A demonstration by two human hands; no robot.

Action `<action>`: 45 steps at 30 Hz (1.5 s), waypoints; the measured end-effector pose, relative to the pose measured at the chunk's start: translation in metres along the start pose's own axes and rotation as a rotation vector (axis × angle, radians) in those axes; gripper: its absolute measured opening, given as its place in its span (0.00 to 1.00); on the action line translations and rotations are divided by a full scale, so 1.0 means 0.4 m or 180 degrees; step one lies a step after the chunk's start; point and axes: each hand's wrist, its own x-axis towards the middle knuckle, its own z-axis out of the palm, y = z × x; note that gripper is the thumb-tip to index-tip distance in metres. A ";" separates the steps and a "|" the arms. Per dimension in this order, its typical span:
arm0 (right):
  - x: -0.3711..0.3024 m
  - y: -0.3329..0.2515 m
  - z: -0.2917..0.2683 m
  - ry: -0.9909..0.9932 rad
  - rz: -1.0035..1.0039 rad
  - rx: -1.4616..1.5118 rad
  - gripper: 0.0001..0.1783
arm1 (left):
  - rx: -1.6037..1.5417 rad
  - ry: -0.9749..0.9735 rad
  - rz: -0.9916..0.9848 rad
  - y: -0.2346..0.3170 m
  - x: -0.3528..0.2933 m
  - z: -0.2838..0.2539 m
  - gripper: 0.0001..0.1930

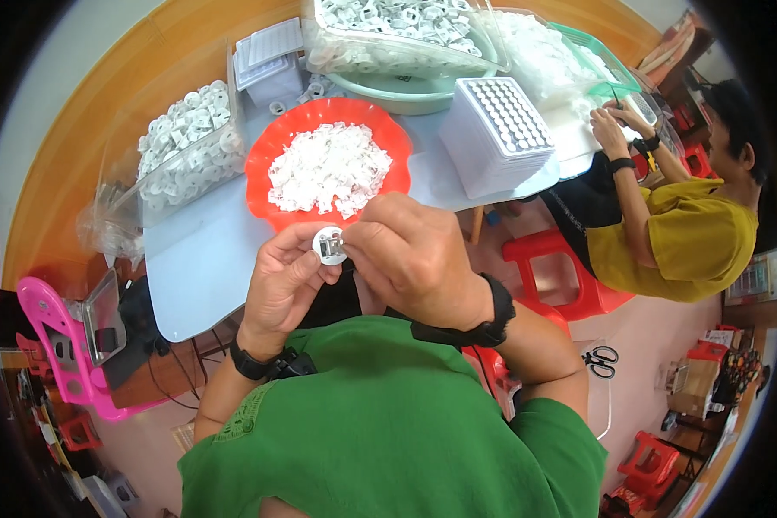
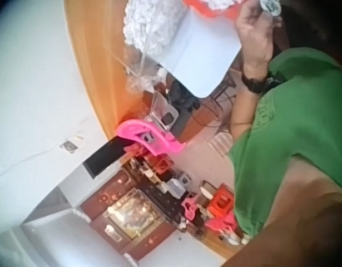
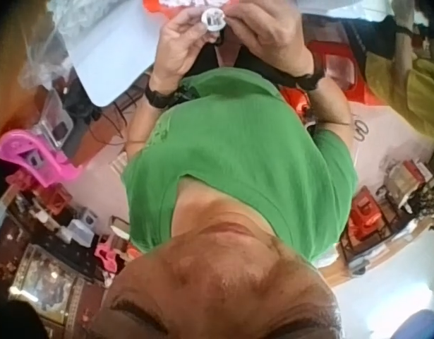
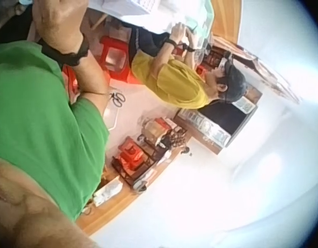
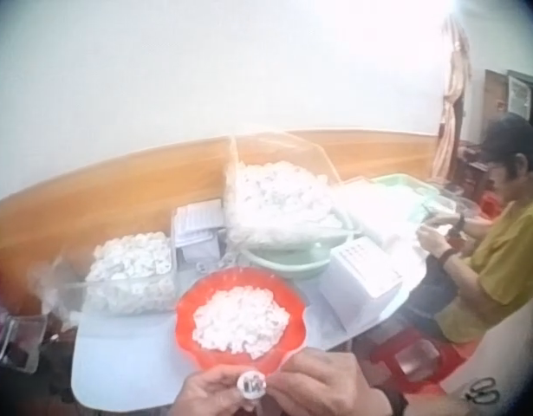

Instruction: Assembling small electronic or plastic components, attaching a wire and inserting it into small white plastic circular housings.

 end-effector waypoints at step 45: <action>-0.013 0.037 0.055 -0.1132 0.0565 0.0165 0.07 | 0.1266 0.0427 0.0190 -0.027 -0.026 -0.005 0.13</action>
